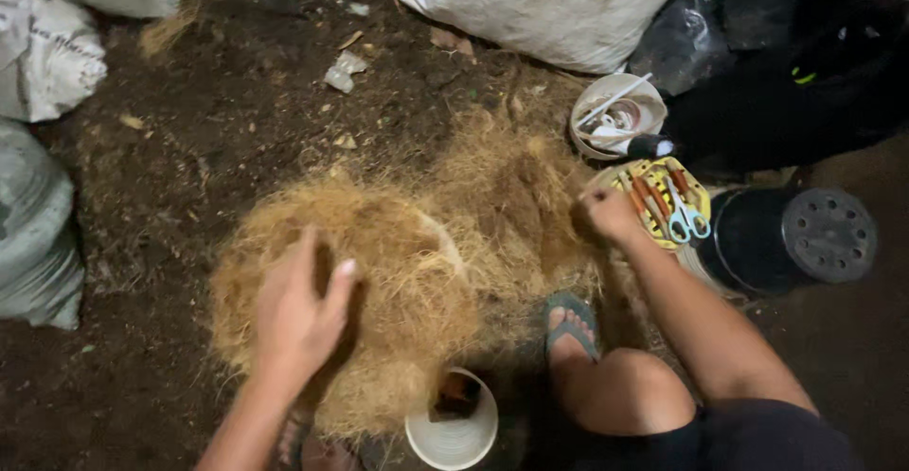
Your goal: The person sits on the ground and uses both hands to spread, fluff, and press a pile of coconut fiber on a white circular base. The person repeatedly lifts and rearranges the fiber to form a uniform layer.
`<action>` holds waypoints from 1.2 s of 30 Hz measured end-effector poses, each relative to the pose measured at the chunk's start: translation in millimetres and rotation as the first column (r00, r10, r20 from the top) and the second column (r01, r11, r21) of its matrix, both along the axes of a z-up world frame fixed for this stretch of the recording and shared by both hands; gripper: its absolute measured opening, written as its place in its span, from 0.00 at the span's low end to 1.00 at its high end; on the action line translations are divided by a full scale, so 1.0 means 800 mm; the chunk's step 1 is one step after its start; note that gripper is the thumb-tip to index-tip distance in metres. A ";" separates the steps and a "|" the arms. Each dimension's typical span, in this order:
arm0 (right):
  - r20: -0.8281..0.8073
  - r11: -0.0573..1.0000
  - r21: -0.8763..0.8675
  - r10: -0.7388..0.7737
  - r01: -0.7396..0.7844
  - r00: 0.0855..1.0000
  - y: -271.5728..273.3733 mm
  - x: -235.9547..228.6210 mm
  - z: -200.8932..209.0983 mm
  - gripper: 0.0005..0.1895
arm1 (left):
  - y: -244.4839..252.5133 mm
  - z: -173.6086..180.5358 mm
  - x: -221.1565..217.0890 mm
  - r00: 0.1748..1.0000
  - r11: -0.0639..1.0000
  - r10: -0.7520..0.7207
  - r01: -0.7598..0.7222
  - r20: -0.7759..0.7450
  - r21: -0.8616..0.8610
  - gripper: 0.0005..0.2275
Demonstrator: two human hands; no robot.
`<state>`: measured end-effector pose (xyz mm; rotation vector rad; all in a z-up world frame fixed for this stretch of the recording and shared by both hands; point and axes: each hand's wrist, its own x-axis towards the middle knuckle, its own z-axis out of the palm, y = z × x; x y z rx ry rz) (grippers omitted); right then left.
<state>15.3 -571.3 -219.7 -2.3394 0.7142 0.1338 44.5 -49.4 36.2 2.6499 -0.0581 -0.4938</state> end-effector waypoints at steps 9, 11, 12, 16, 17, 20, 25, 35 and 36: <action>-0.397 0.767 0.312 0.642 -0.562 0.656 0.213 0.008 0.085 0.26 | 0.017 0.109 -0.053 0.965 0.962 0.263 -0.263 0.014 0.067 0.36; -0.476 0.729 0.184 0.653 -0.659 0.589 0.240 0.014 0.088 0.32 | 0.007 0.113 -0.067 0.941 0.941 0.339 -0.339 -0.017 0.003 0.36; -0.444 0.758 0.184 0.633 -0.626 0.635 0.244 0.015 0.087 0.30 | 0.000 0.111 -0.070 0.939 0.938 0.342 -0.342 -0.008 -0.060 0.36; -0.305 0.764 0.330 0.642 -0.554 0.704 0.219 0.018 0.075 0.34 | -0.018 0.100 -0.069 0.941 0.941 0.337 -0.337 -0.010 -0.040 0.36; -0.271 0.735 0.401 0.665 -0.547 0.696 0.204 0.019 0.072 0.36 | -0.017 0.099 -0.070 0.939 0.939 0.343 -0.343 -0.010 -0.024 0.36; -0.134 0.782 0.432 0.548 -0.449 0.826 0.154 0.019 0.057 0.44 | -0.015 0.093 -0.061 0.945 0.945 0.326 -0.326 0.000 -0.006 0.36; 0.239 0.991 0.070 -0.125 0.111 0.963 0.045 0.053 -0.007 0.16 | -0.006 0.077 -0.064 0.945 0.952 0.301 -0.290 0.126 -0.098 0.34; 0.184 0.993 -0.119 0.008 0.015 0.983 -0.005 0.109 -0.112 0.33 | -0.012 0.044 -0.051 0.944 0.942 0.329 -0.329 -0.019 -0.066 0.35; 0.168 0.999 -0.046 0.023 -0.016 0.986 0.001 0.108 -0.114 0.38 | -0.013 0.042 -0.049 0.952 0.950 0.307 -0.307 -0.014 -0.051 0.35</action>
